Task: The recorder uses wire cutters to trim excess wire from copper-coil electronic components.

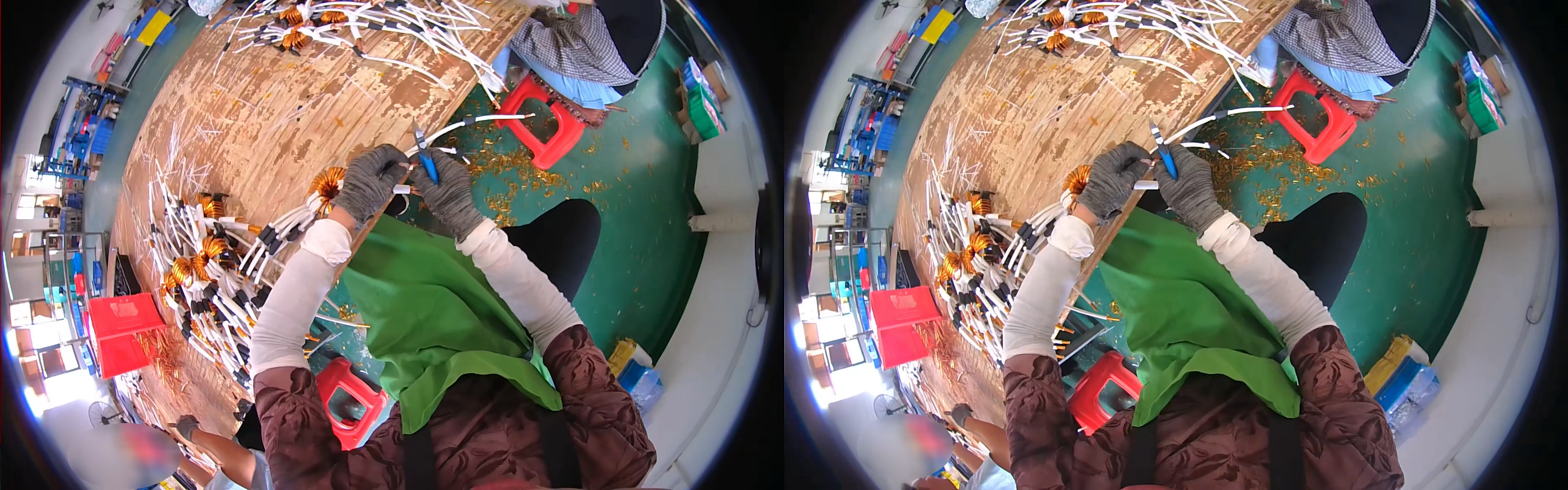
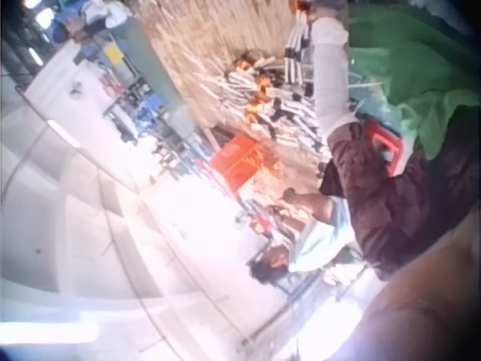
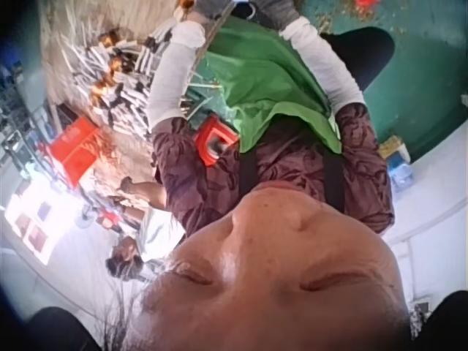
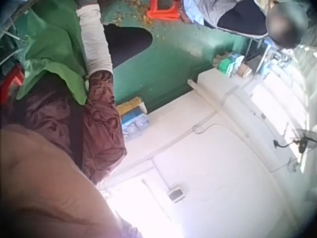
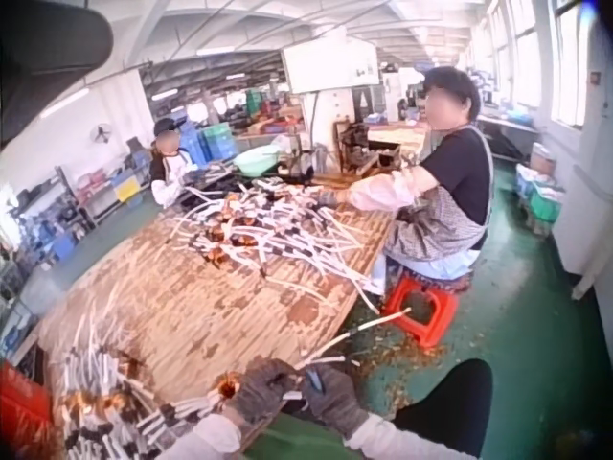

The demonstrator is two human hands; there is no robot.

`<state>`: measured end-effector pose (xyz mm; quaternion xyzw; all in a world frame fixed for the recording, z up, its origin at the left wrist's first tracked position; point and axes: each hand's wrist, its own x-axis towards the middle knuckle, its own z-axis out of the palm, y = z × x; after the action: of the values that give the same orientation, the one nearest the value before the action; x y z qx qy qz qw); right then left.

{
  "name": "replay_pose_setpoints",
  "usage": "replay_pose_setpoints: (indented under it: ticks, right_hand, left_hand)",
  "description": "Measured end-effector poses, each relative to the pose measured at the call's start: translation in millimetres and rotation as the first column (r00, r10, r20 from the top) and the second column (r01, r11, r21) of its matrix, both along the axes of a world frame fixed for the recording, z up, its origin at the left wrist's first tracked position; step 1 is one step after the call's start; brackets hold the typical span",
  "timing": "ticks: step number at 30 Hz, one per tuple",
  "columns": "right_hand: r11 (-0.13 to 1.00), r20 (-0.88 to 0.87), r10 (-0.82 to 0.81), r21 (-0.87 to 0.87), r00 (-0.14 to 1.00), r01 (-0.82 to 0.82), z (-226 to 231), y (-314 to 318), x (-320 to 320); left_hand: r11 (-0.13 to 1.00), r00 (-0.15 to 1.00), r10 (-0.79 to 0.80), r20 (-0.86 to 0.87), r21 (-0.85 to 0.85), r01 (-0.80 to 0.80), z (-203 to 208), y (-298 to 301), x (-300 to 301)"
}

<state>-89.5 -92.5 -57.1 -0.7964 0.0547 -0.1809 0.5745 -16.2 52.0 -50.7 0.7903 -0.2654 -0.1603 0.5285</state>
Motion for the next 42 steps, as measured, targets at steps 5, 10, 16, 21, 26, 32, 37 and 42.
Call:
replay_pose_setpoints:
  ticks: [5, 10, 16, 21, 26, 32, 37, 42]
  right_hand:
    - [0.938, 0.095, 0.028, -0.346, 0.995, 0.006, -11, -12, 6]
    - [0.994, -0.119, 0.091, 0.079, 0.989, -0.082, -13, -37, 11]
    - [0.523, -0.002, 0.396, 0.823, 0.918, -0.224, -62, -135, -61]
    - [0.203, -0.194, 0.405, 0.972, 0.894, 0.119, -191, -127, -138]
    - [0.368, -0.483, 0.381, 0.862, 0.789, 0.350, -184, -118, -133]
    - [0.478, -0.572, 0.367, 0.793, 0.734, 0.379, -208, -132, -134]
    - [0.551, -0.587, 0.342, 0.758, 0.733, 0.350, -207, -123, -130]
    - [0.471, -0.555, 0.302, 0.793, 0.775, 0.385, -219, -132, -129]
  left_hand:
    - [0.992, 0.979, -0.006, 0.204, 0.122, -0.019, 2, -10, -2]
    - [0.939, 0.928, -0.099, 0.360, 0.343, -0.033, 33, 3, 8]
    - [0.640, 0.927, -0.125, 0.353, 0.743, -0.196, 97, 54, -10]
    - [0.402, 0.953, -0.151, 0.265, 0.896, -0.185, 70, 55, -38]
    - [0.481, 0.942, -0.129, 0.309, 0.851, -0.213, 54, 52, -21]
    - [0.555, 0.950, -0.155, 0.270, 0.819, -0.142, 69, 39, -26]
    - [0.963, 0.864, 0.090, 0.496, 0.179, -0.203, 145, 43, -8]
    - [0.835, 0.884, 0.431, 0.179, -0.452, -0.315, 234, 54, 43]
